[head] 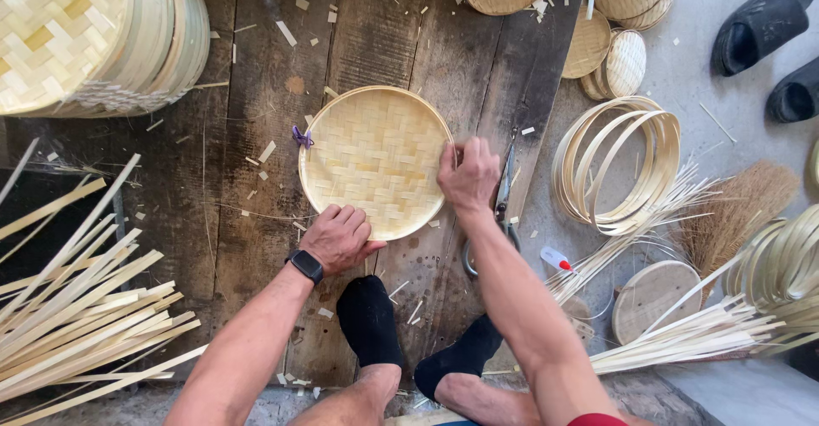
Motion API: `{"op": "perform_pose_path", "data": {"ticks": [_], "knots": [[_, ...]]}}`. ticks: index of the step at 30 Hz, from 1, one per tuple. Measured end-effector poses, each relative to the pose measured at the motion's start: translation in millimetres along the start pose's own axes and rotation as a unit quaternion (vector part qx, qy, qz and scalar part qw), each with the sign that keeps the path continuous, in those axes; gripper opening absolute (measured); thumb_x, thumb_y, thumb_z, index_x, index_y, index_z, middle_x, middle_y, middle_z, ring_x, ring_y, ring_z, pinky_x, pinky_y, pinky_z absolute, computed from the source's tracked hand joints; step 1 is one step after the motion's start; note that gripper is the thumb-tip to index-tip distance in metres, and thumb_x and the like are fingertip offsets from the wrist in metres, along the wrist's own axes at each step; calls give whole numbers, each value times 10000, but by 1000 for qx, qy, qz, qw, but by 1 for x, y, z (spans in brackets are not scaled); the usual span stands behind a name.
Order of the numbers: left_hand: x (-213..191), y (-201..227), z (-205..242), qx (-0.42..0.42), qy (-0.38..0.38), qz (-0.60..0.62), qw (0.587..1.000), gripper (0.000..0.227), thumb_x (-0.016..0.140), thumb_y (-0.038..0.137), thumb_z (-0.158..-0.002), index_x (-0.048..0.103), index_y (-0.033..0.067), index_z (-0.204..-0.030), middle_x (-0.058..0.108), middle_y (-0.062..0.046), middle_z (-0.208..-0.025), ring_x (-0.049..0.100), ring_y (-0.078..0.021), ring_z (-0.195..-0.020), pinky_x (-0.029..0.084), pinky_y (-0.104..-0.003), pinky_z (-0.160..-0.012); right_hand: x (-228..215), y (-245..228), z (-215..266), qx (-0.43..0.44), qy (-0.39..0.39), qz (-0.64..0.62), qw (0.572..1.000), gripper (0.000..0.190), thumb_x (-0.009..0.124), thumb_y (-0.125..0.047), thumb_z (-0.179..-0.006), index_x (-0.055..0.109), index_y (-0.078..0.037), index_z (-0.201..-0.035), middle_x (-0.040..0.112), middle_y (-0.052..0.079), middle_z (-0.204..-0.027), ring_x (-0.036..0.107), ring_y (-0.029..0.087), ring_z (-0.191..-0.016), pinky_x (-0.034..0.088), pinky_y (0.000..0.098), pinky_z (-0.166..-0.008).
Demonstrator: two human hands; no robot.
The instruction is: The person assembles a woven bamboo basket by inserting a woven base into a circular frame, applying glue along the seam, and trimming excess material with scissors.
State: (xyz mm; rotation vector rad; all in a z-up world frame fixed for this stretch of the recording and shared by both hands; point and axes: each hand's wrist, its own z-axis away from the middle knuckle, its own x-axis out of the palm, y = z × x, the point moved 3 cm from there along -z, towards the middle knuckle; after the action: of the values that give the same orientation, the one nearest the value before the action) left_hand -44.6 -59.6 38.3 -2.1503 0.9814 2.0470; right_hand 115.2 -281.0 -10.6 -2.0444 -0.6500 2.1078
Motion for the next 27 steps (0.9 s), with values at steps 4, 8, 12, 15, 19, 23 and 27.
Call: {"op": "perform_pose_path", "data": {"ticks": [4,8,12,15,19,23,27], "knots": [[-4,0,-2,-9,-9,18,1000,451,574,484,-992,594,111,-738,580,-52,-782,569,-227,-791,435,-366,-732,7,-9,11,10,92,37,995,237,724,-235,-937,552,-98,-848,592,108,-845,538,302,-726,399,439,-712],[-9,6,-5,-8,17,18,1000,418,577,456,-996,599,109,-763,583,-57,-809,567,-237,-823,433,-379,-782,-17,-13,6,-5,51,-35,998,195,734,-229,-927,606,-82,-921,611,99,-877,570,310,-777,412,457,-745],[-5,6,3,-25,10,24,999,379,603,436,-991,611,120,-782,586,-51,-825,570,-232,-852,428,-380,-819,-52,-40,44,-223,-44,-132,965,178,744,-213,-813,677,-109,-941,660,67,-962,609,306,-920,424,437,-854],[0,9,7,-34,36,39,998,355,612,449,-980,626,132,-822,588,-30,-847,575,-209,-881,421,-381,-863,-56,-55,71,-321,-240,-122,908,117,766,-225,-847,730,-143,-921,640,22,-897,608,250,-948,402,425,-922],[0,12,11,-49,35,37,998,323,632,422,-990,633,153,-810,592,4,-841,577,-190,-886,406,-395,-920,-54,-58,70,-337,-284,-107,891,154,770,-245,-835,731,-144,-944,636,22,-924,574,245,-986,379,429,-938],[-1,14,14,-54,58,37,996,301,644,403,-986,649,157,-813,607,31,-855,581,-178,-896,385,-401,-939,-49,-55,69,-329,-288,-90,895,114,750,-197,-843,744,-158,-950,663,-10,-933,582,224,-998,378,421,-968],[4,15,16,-68,34,46,996,348,640,444,-996,664,154,-804,607,38,-835,581,-169,-876,384,-401,-941,-39,-55,72,-296,-307,-66,902,118,772,-198,-788,779,-153,-897,696,-8,-891,605,213,-976,387,420,-981]]}}
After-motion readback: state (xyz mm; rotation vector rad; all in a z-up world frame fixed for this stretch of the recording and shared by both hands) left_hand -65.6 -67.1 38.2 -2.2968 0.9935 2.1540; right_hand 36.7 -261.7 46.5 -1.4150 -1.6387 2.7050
